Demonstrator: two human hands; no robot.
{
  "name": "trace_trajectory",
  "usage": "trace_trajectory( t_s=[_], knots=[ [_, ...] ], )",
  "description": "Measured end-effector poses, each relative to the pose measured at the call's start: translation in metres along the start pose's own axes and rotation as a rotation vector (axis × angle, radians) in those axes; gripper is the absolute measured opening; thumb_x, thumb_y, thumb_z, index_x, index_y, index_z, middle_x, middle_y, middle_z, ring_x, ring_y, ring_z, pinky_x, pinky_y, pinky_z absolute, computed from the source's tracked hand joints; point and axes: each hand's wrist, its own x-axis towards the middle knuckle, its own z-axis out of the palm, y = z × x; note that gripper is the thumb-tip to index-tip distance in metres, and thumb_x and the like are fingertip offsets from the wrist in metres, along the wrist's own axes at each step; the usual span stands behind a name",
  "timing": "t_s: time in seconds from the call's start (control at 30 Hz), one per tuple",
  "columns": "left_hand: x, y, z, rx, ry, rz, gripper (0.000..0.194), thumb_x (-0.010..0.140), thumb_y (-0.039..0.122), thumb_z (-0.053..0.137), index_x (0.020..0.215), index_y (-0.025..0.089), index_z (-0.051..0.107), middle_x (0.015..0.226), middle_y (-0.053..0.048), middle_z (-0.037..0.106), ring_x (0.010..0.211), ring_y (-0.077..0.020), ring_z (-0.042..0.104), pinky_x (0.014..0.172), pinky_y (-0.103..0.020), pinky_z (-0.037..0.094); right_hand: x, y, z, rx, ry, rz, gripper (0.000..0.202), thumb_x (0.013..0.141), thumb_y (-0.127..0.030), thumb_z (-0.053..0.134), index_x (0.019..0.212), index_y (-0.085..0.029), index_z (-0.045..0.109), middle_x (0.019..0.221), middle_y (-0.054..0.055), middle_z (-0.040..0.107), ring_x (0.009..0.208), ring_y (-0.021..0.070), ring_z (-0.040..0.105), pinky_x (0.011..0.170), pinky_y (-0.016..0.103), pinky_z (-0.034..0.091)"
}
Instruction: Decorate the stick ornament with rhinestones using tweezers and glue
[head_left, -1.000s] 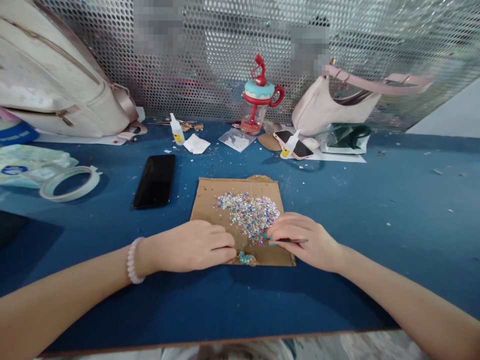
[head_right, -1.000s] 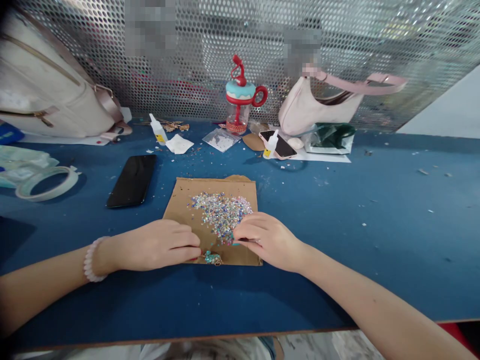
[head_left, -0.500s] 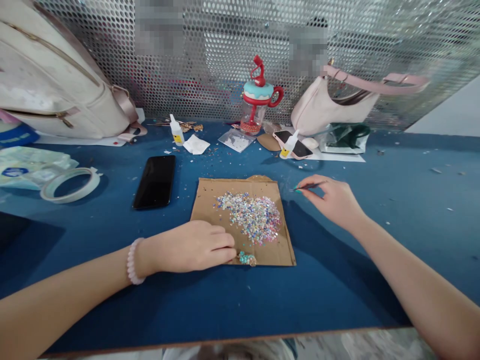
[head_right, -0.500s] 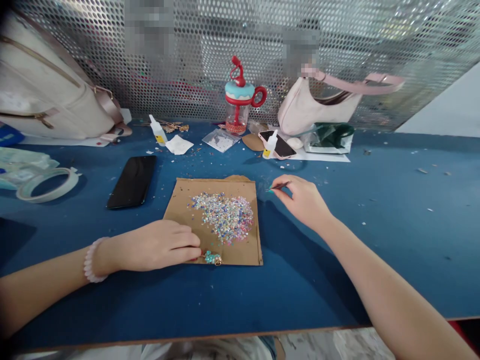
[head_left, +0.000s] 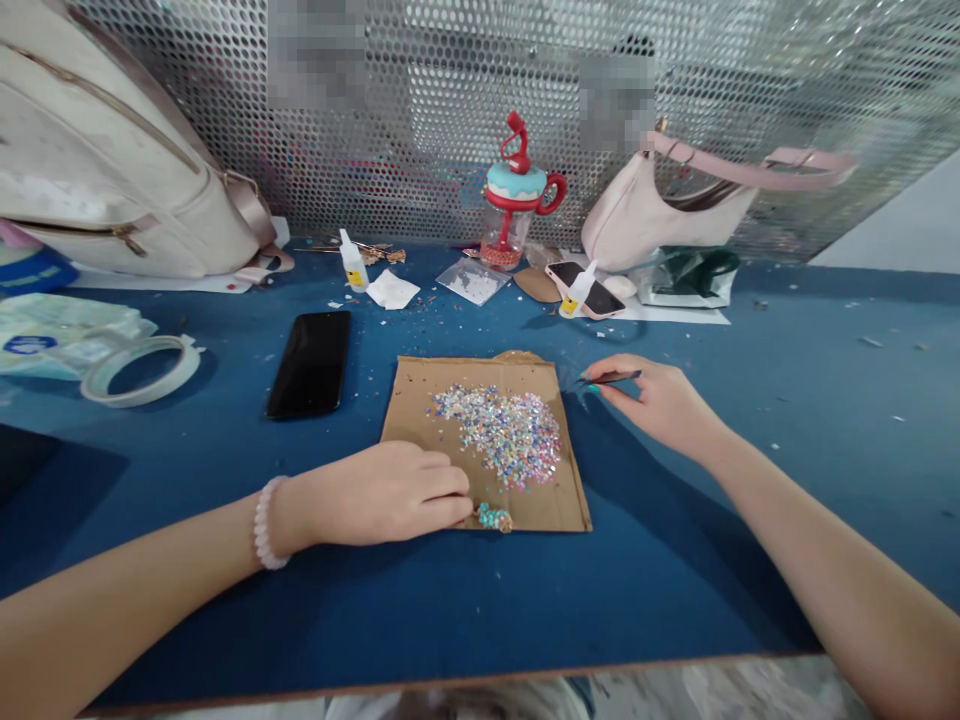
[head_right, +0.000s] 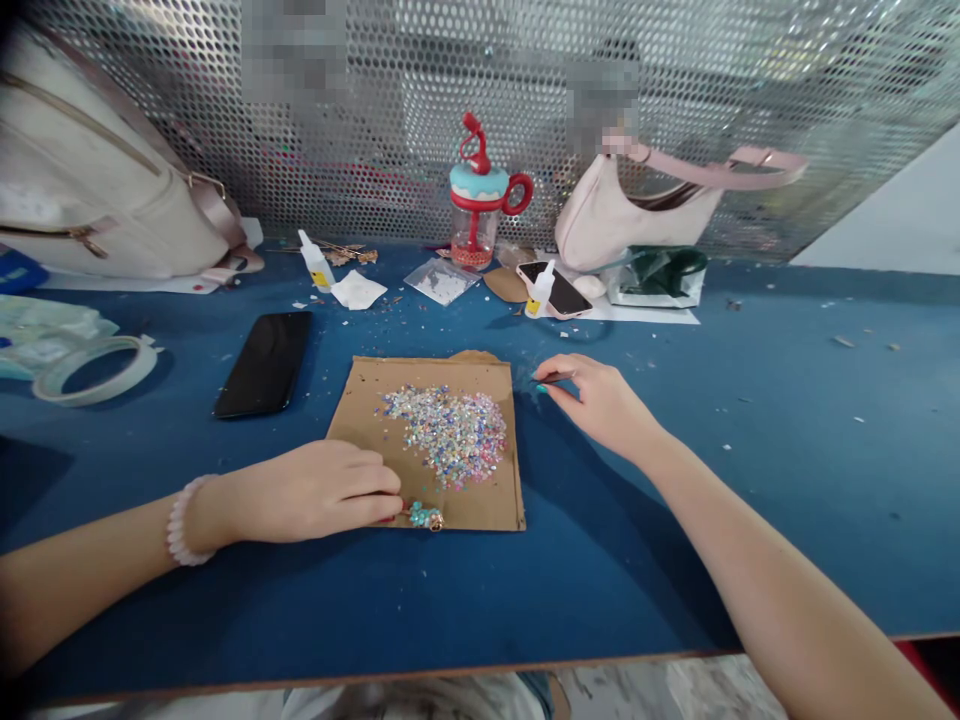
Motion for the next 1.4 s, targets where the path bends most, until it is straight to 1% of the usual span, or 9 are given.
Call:
trace_trajectory(
  t_s=[0.27,0.53,0.83,0.9,0.97,1.1,1.2,1.3,1.4],
  knots=[
    [0.001,0.001,0.000,-0.016,0.037,-0.001,0.028,0.104,0.028,0.031,0.105,0.022,0.058,0.099,0.001,0.066,0.078,-0.0132,0.055,0.061,-0.031,0.032,-0.002,-0.006,0.000,0.010,-0.019,0.003,0.014,0.087,-0.028,0.054,0.095,-0.021,0.064,0.097,0.004,0.071,0.087,0.0217,0.067,0.080,0.036,0.051],
    [0.001,0.001,-0.003,0.025,0.007,0.014,0.031,0.104,0.027,0.027,0.107,0.021,0.058,0.101,0.000,0.066,0.078,-0.0137,0.056,0.062,-0.031,0.032,-0.001,-0.015,0.000,0.062,-0.040,0.033,0.012,0.086,-0.030,0.057,0.092,-0.022,0.065,0.095,0.003,0.071,0.083,0.0200,0.068,0.080,0.034,0.052],
    [-0.001,-0.002,-0.002,0.091,0.120,0.032,0.024,0.101,0.026,0.035,0.101,0.020,0.059,0.095,-0.001,0.066,0.075,-0.0139,0.056,0.060,-0.029,0.037,-0.002,-0.017,0.001,0.177,-0.035,0.080,0.015,0.085,-0.033,0.059,0.091,-0.021,0.065,0.094,0.004,0.071,0.088,0.0220,0.068,0.083,0.036,0.052],
    [-0.003,-0.006,-0.002,0.051,0.209,-0.024,0.021,0.099,0.026,0.039,0.100,0.019,0.059,0.095,-0.003,0.065,0.079,-0.0147,0.058,0.066,-0.029,0.042,-0.001,-0.018,0.003,0.238,-0.034,0.116,0.017,0.084,-0.036,0.060,0.090,-0.021,0.065,0.093,0.005,0.071,0.085,0.0222,0.068,0.081,0.037,0.053],
    [-0.005,-0.015,-0.003,0.000,0.309,-0.162,0.020,0.097,0.024,0.042,0.107,0.018,0.058,0.103,-0.006,0.063,0.093,-0.0175,0.058,0.080,-0.031,0.046,0.000,-0.019,0.004,0.338,-0.048,0.155,0.020,0.083,-0.039,0.061,0.089,-0.021,0.065,0.092,0.005,0.070,0.083,0.0220,0.068,0.080,0.037,0.054],
    [-0.009,-0.037,0.001,-0.065,0.353,-0.527,0.031,0.095,0.033,0.045,0.120,0.016,0.051,0.130,-0.012,0.050,0.123,-0.0252,0.046,0.106,-0.046,0.039,0.001,-0.022,0.008,0.533,-0.095,0.226,0.027,0.081,-0.046,0.064,0.089,-0.020,0.065,0.094,0.006,0.071,0.086,0.0221,0.068,0.083,0.039,0.054],
    [-0.012,-0.052,0.007,-0.131,0.341,-0.681,0.042,0.096,0.040,0.040,0.127,0.012,0.047,0.140,-0.016,0.042,0.134,-0.0276,0.036,0.113,-0.049,0.032,0.001,-0.022,0.010,0.607,-0.093,0.275,0.029,0.080,-0.046,0.066,0.091,-0.019,0.065,0.098,0.007,0.071,0.091,0.0226,0.068,0.087,0.041,0.053],
    [-0.014,-0.059,0.013,-0.196,0.294,-0.757,0.051,0.096,0.044,0.035,0.134,0.011,0.042,0.146,-0.018,0.037,0.138,-0.0277,0.032,0.115,-0.050,0.029,0.001,-0.021,0.011,0.632,-0.094,0.294,0.030,0.079,-0.046,0.067,0.092,-0.018,0.064,0.100,0.008,0.072,0.094,0.0236,0.068,0.089,0.043,0.052],
    [-0.014,-0.061,0.014,-0.206,0.261,-0.765,0.054,0.096,0.045,0.035,0.137,0.011,0.039,0.147,-0.017,0.038,0.138,-0.0276,0.034,0.115,-0.049,0.030,0.001,-0.021,0.012,0.655,-0.097,0.309,0.031,0.078,-0.047,0.069,0.091,-0.018,0.065,0.098,0.008,0.072,0.094,0.0241,0.068,0.088,0.043,0.053]
  ],
)
